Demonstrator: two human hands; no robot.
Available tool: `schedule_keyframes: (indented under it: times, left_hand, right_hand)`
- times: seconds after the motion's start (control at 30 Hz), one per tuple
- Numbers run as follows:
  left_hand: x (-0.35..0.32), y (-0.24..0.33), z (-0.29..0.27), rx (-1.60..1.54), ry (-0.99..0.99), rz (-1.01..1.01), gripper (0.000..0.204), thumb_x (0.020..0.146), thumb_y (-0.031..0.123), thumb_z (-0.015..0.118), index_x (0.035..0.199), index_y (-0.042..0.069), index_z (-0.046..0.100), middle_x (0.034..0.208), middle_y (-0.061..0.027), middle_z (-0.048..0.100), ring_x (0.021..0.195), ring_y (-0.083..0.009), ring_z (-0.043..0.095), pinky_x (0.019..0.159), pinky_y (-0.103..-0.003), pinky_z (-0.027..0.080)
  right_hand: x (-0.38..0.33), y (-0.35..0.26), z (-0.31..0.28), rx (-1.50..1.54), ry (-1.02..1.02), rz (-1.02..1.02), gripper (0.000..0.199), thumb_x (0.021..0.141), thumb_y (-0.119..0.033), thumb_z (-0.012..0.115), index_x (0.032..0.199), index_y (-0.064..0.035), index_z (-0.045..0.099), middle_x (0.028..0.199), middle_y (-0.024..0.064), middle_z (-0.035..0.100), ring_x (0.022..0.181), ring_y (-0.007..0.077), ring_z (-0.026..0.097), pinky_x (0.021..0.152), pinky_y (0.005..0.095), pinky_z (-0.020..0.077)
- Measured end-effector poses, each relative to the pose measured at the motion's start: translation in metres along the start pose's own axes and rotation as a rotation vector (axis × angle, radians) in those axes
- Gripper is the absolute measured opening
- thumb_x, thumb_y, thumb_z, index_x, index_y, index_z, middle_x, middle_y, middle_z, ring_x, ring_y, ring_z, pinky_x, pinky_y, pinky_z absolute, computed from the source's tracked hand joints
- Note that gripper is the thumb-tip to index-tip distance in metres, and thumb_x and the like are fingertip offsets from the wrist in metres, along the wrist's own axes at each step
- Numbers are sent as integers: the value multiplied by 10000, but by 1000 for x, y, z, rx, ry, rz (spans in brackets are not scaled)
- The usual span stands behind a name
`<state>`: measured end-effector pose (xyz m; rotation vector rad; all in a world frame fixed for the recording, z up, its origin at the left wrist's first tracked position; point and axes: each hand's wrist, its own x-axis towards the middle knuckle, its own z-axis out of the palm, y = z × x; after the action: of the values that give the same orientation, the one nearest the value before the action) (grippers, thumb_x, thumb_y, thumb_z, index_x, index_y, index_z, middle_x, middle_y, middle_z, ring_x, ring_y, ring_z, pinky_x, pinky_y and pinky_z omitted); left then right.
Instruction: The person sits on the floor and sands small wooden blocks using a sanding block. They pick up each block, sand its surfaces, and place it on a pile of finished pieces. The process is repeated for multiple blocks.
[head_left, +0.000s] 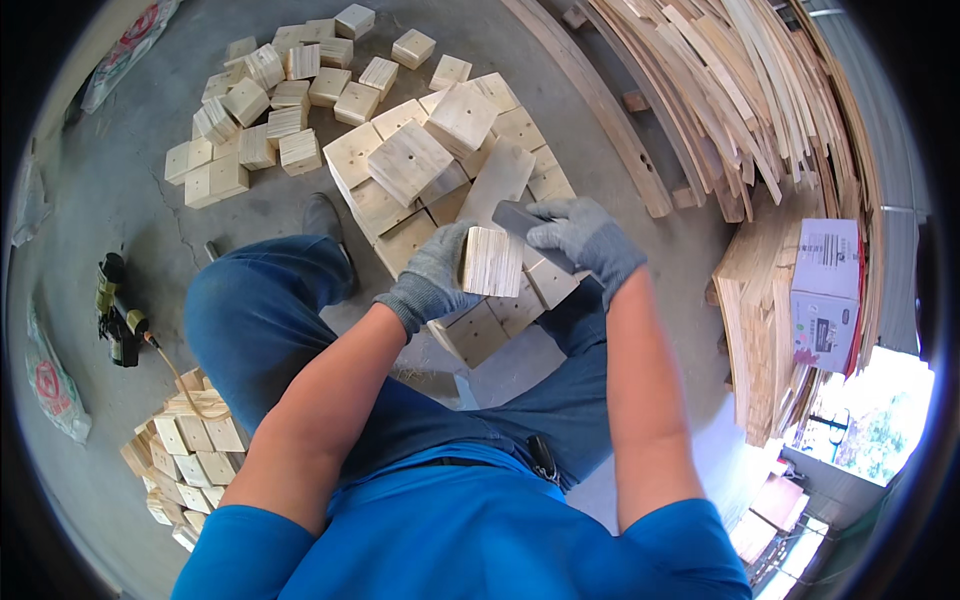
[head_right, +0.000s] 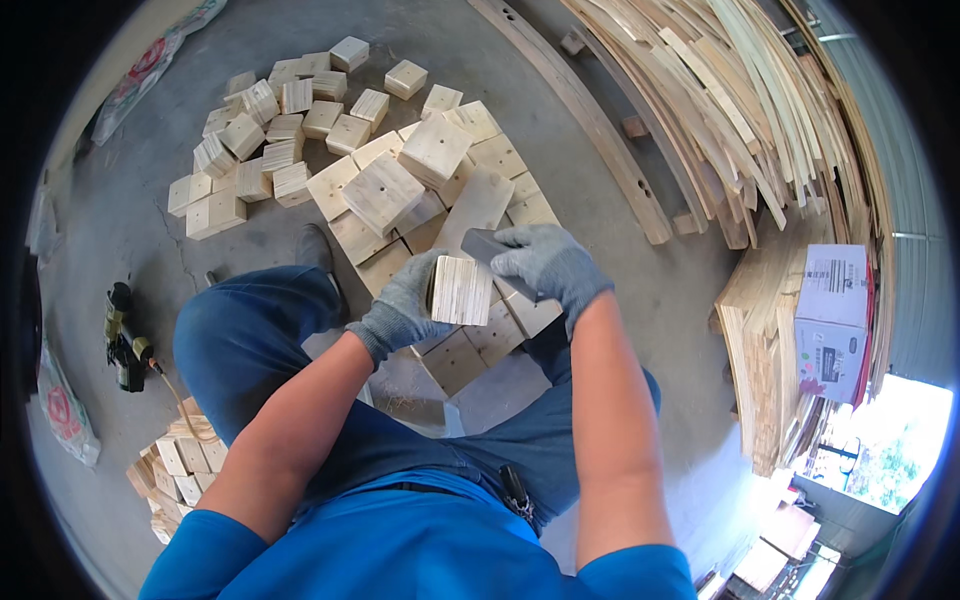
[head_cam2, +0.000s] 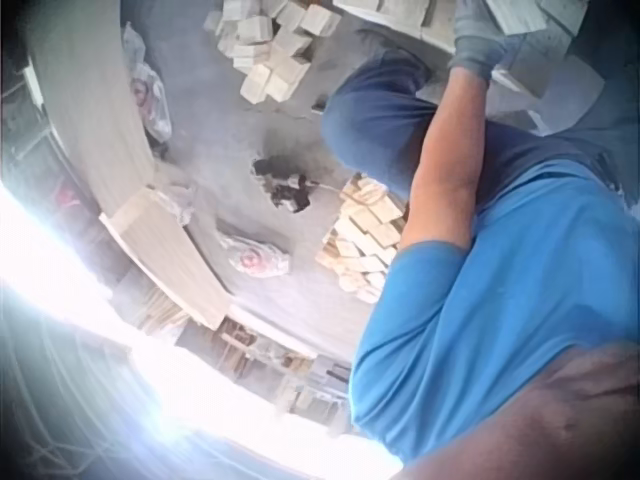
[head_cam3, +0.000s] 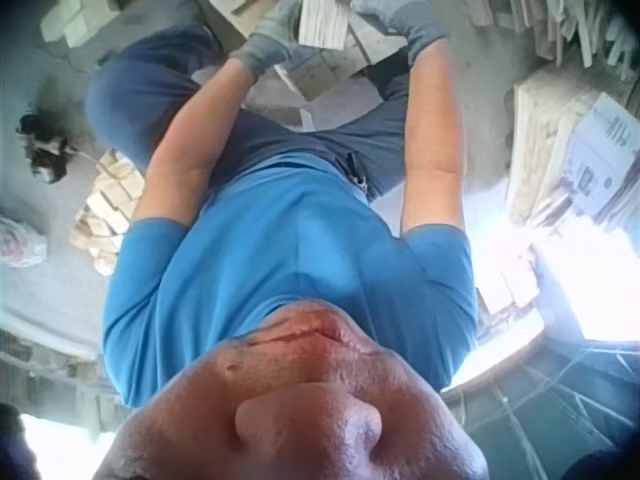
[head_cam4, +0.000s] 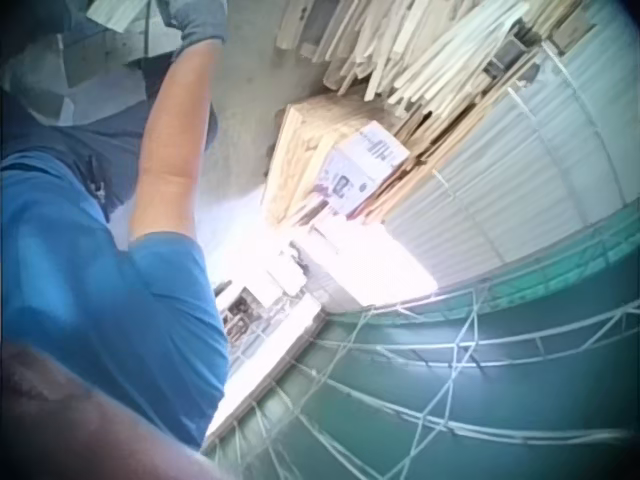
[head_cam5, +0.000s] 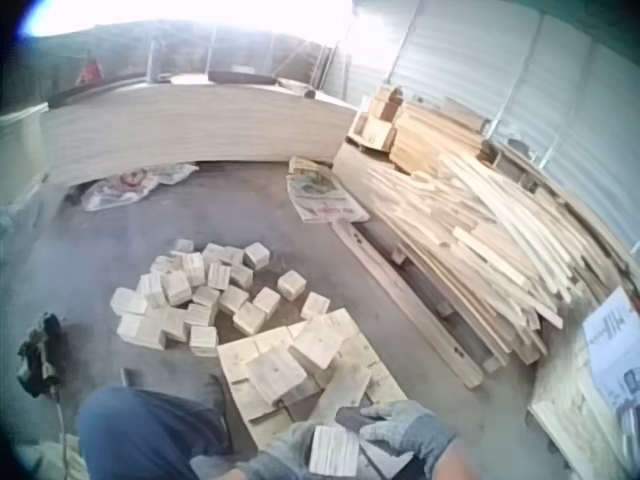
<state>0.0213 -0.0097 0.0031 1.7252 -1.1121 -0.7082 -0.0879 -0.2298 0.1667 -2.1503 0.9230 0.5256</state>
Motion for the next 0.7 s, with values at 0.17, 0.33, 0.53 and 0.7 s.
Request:
schedule_keyframes:
  times: [0.17,0.33,0.53,0.7]
  left_hand:
    - [1,-1,2,-39,-15,6,1027,701,403,987,1533,69,486,1448,-208,569,1363,-385,576,1196,-439,471]
    - [0,-3,1,-52,-36,-42,938,763,405,931,1512,68,479,1447,-223,558,1373,-419,552,1201,-456,460]
    - [2,5,-5,-73,-62,-33,947,763,402,930,1524,72,474,1477,-220,544,1403,-414,530,1216,-455,448]
    - [1,-4,3,10,5,26,1023,706,418,981,1531,62,492,1439,-211,574,1344,-396,586,1193,-455,475]
  right_hand:
    - [57,4,-9,-195,-205,-27,441,885,-379,777,1213,-87,820,1185,158,806,1065,324,757,990,395,573]
    - [59,11,-40,-183,-257,-56,519,831,-280,829,1303,-67,795,1171,161,812,990,261,761,939,355,583]
    - [55,-17,-52,-243,-286,-104,497,818,-274,832,1255,-37,808,1124,174,807,963,266,758,897,366,593]
    - [77,-6,-9,-162,-329,13,379,843,-263,837,1144,-32,833,1054,141,816,913,257,749,876,364,582]
